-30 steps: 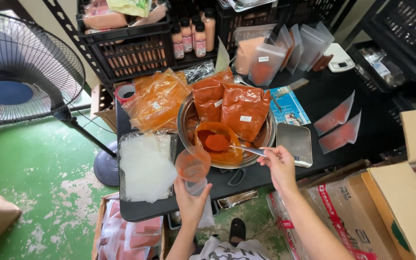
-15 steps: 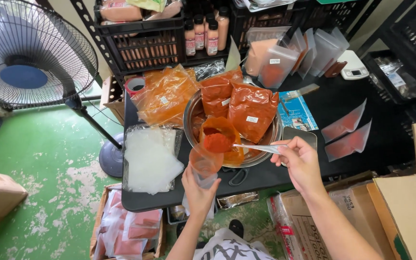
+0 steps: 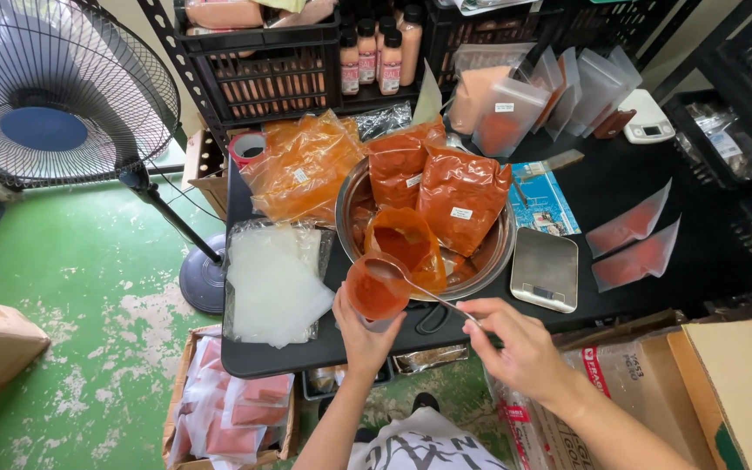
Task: The person scoops orange powder from a large bowl into plastic bags using a spoon, weighs them on a scale, and seals the bags by hand.
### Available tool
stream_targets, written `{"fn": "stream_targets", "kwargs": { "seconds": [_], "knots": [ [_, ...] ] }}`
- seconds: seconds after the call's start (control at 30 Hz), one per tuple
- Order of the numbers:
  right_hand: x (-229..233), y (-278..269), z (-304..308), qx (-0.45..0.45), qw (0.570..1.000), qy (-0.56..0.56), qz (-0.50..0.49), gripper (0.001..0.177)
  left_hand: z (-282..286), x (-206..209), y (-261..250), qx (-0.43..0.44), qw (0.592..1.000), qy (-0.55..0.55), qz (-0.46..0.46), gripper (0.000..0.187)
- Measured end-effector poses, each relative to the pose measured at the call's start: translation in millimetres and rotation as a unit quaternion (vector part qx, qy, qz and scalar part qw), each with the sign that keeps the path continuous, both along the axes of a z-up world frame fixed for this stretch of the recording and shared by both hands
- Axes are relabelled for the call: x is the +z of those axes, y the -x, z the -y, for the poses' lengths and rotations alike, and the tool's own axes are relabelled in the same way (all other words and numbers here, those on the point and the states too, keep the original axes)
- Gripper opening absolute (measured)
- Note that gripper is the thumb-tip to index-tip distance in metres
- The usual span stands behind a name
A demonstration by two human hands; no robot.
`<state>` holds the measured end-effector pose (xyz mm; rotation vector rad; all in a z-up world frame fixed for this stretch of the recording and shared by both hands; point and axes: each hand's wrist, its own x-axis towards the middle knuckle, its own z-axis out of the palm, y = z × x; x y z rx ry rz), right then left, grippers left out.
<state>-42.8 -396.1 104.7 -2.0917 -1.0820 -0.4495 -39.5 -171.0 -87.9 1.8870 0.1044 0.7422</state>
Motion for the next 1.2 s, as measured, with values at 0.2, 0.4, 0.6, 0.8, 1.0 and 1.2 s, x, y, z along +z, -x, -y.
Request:
{"fn": "stream_targets", "kwargs": {
  "seconds": [0.2, 0.4, 0.6, 0.8, 1.0, 1.2],
  "knots": [
    [-4.4, 15.3, -4.9, 0.044, 0.991, 0.102, 0.077, 0.013, -1.0, -11.4, 0.4, -0.001, 0.999, -0.04, 0.019, 0.113],
    [22.0, 8.3, 3.8, -0.056, 0.994, -0.016, 0.096, 0.016, -3.8, -6.5, -0.7, 0.007, 1.0, -0.019, -0.017, 0.118],
    [-15.8, -61.1, -47.9, -0.159, 0.984, 0.047, -0.058, 0.014, -14.5, -9.2, 2.8, 0.035, 0.999, 0.001, -0.015, 0.118],
    [-145.8, -112.5, -64.1, -0.162, 0.953, 0.25, 0.058, 0.018, -20.1, -9.1, 12.0, 0.034, 0.999, 0.016, -0.015, 0.118],
    [-157.9, -104.1, -71.5, -0.224, 0.953, 0.119, -0.166, 0.024, -24.1, -8.6, 13.3, 0.031, 0.999, 0.014, -0.013, 0.118],
    [-180.5, -114.0, -90.3, -0.299, 0.929, -0.058, -0.209, 0.033, -26.0, -9.7, 14.7, 0.022, 1.0, 0.002, -0.019, 0.117]
  ]
}}
